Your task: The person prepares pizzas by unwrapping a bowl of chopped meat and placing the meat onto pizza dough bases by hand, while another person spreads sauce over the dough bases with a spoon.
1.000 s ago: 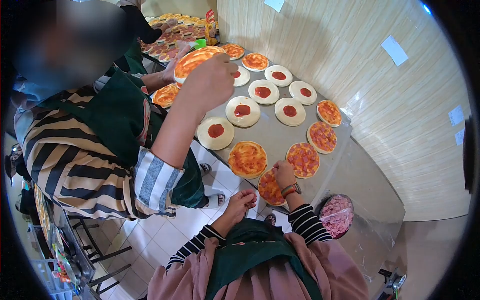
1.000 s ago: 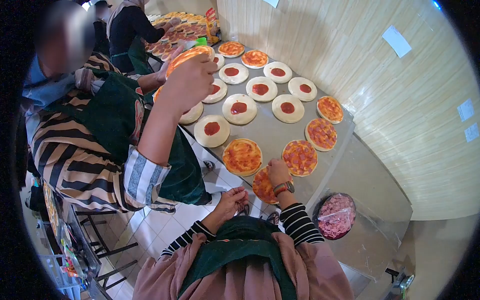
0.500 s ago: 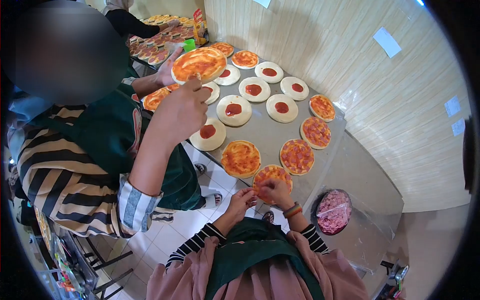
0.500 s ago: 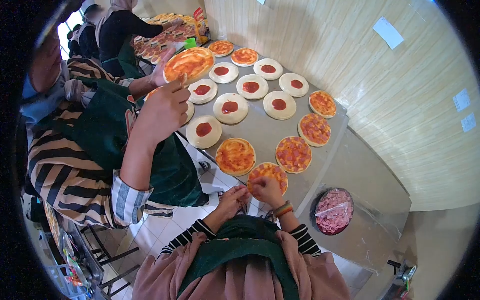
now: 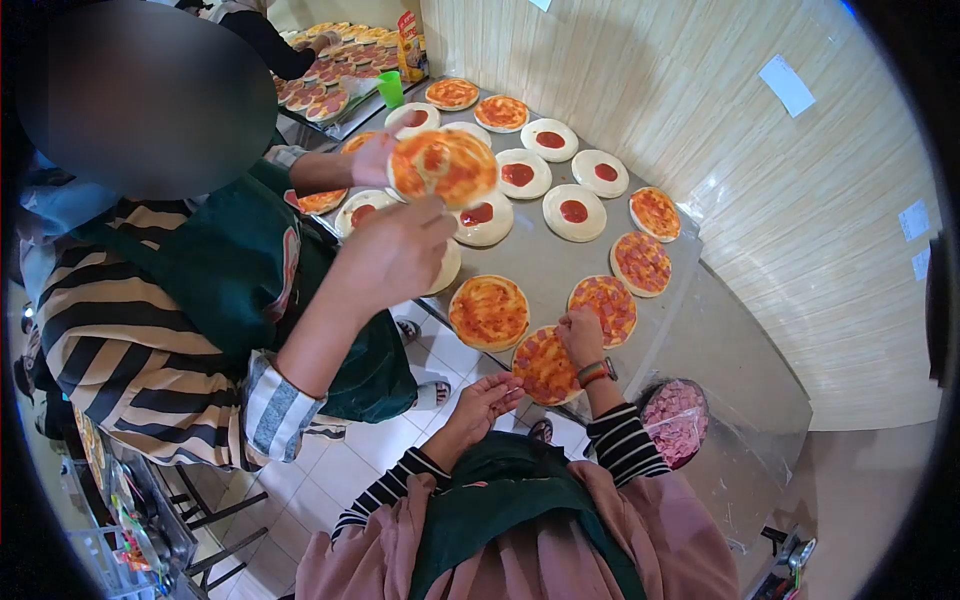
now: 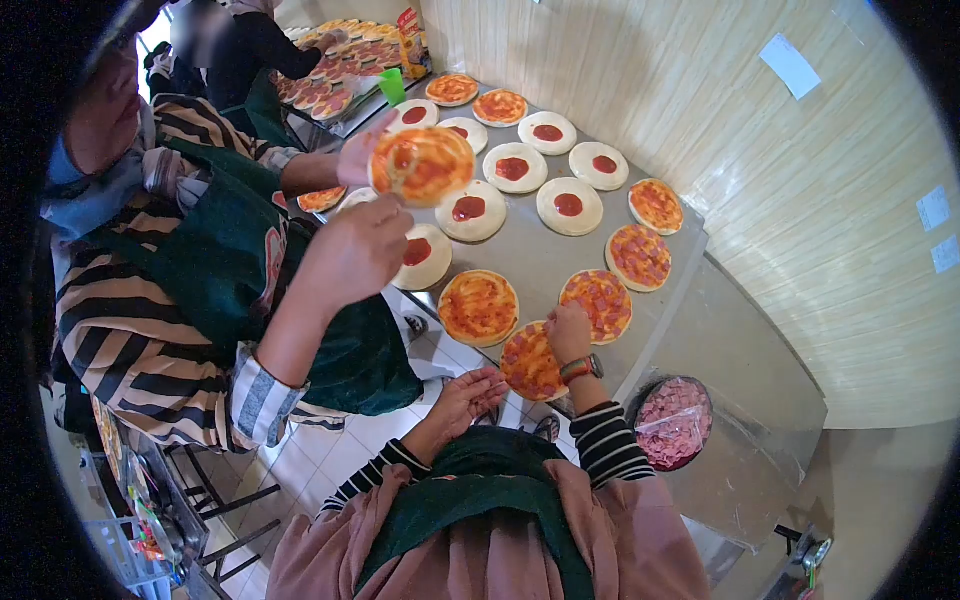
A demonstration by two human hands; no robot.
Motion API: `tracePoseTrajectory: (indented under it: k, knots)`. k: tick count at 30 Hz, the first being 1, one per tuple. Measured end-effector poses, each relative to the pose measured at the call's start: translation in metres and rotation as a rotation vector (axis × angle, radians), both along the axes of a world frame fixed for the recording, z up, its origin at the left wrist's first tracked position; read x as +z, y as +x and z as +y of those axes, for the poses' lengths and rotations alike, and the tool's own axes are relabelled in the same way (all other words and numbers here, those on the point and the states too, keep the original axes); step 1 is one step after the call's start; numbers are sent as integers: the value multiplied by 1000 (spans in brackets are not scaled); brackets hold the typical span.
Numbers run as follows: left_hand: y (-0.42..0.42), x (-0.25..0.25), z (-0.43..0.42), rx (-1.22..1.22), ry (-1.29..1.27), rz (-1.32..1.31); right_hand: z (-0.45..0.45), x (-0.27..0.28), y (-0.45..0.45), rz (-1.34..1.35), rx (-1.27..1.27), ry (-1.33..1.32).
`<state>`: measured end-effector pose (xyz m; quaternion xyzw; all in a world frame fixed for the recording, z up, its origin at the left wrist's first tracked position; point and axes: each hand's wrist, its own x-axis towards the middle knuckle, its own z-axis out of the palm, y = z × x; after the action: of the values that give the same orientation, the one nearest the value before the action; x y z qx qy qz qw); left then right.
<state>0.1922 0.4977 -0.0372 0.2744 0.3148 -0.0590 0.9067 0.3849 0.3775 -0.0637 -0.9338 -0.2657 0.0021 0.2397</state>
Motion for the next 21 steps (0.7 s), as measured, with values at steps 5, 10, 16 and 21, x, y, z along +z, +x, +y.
tracePoseTrajectory:
  k: [5,10,16,21]
  knots:
    - [3,-9,-4,8,25,-1,-5,49,-48,113,308,197]
    - [10,-13,-16,-69,80,4,-21,57,-92,595,206,296]
    - [11,-19,-28,-130,24,-35,-40,45,-104,567,33,410]
    - [10,-26,-34,-114,-124,-51,-48,41,-104,552,18,402]
